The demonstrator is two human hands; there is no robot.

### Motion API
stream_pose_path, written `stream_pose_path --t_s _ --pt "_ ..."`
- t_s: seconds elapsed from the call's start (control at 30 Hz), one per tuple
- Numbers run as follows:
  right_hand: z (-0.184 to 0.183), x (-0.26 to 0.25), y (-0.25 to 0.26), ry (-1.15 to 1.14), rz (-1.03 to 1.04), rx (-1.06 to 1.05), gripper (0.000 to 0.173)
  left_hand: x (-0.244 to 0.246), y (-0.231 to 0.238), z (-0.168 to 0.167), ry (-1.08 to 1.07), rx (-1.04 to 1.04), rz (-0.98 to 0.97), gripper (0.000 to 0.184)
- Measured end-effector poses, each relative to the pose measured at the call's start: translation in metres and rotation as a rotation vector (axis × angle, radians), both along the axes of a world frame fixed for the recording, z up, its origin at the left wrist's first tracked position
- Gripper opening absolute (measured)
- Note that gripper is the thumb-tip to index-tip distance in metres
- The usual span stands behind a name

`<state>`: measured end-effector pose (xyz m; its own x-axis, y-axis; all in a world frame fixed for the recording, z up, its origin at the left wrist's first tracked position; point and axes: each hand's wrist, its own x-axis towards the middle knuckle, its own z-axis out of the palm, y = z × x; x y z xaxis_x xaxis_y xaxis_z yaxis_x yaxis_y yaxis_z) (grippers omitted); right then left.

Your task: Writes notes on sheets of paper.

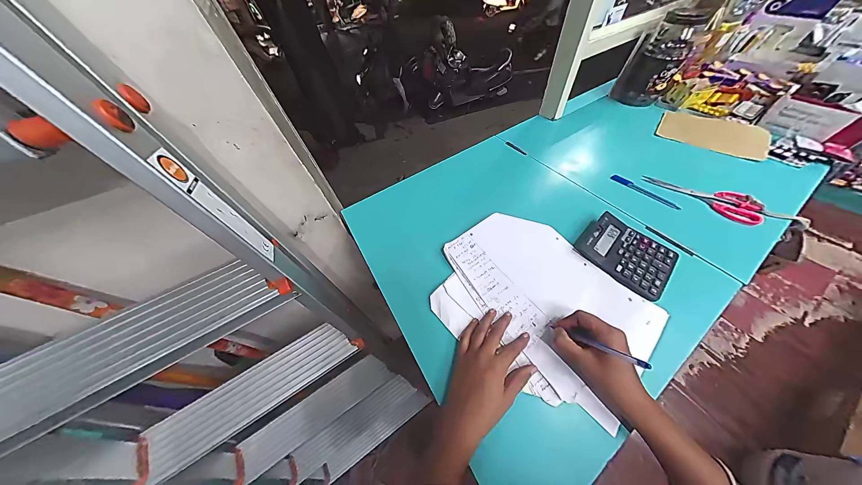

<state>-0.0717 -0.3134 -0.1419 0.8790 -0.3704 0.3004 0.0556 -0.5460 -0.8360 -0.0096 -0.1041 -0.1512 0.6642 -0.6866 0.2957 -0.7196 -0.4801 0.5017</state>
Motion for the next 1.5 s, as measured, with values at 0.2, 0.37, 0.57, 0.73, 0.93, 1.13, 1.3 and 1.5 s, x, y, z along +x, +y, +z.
stream_pose_path --t_s 0.2,0.37,0.57,0.73,0.93,1.13,1.3,1.5 --pt "0.0 -0.001 -0.001 -0.012 0.0 -0.023 0.009 0.001 0.0 0.001 0.008 0.004 0.002 0.039" --pt "0.0 -0.009 0.011 -0.008 0.087 0.001 0.01 0.0 0.001 0.001 0.021 0.0 -0.005 0.039" --pt "-0.007 -0.018 0.028 -0.031 0.158 -0.011 0.013 0.0 0.001 0.005 0.068 0.017 -0.016 0.038" --pt "-0.011 -0.017 0.026 -0.057 0.183 -0.012 0.01 0.0 0.001 0.003 0.047 0.016 -0.011 0.038" --pt "-0.01 -0.017 0.025 -0.054 0.153 -0.016 0.011 0.0 0.001 0.004 0.045 0.022 -0.006 0.039" --pt "-0.01 -0.017 0.026 -0.064 0.132 0.0 0.012 0.0 0.001 0.004 0.043 0.025 -0.011 0.039" --pt "-0.009 -0.017 0.027 -0.067 0.117 -0.008 0.013 0.0 0.001 0.004 0.037 0.016 -0.013 0.039" --pt "-0.009 -0.017 0.026 -0.068 0.09 -0.037 0.013 -0.001 0.001 0.004 0.044 -0.012 -0.014 0.038"
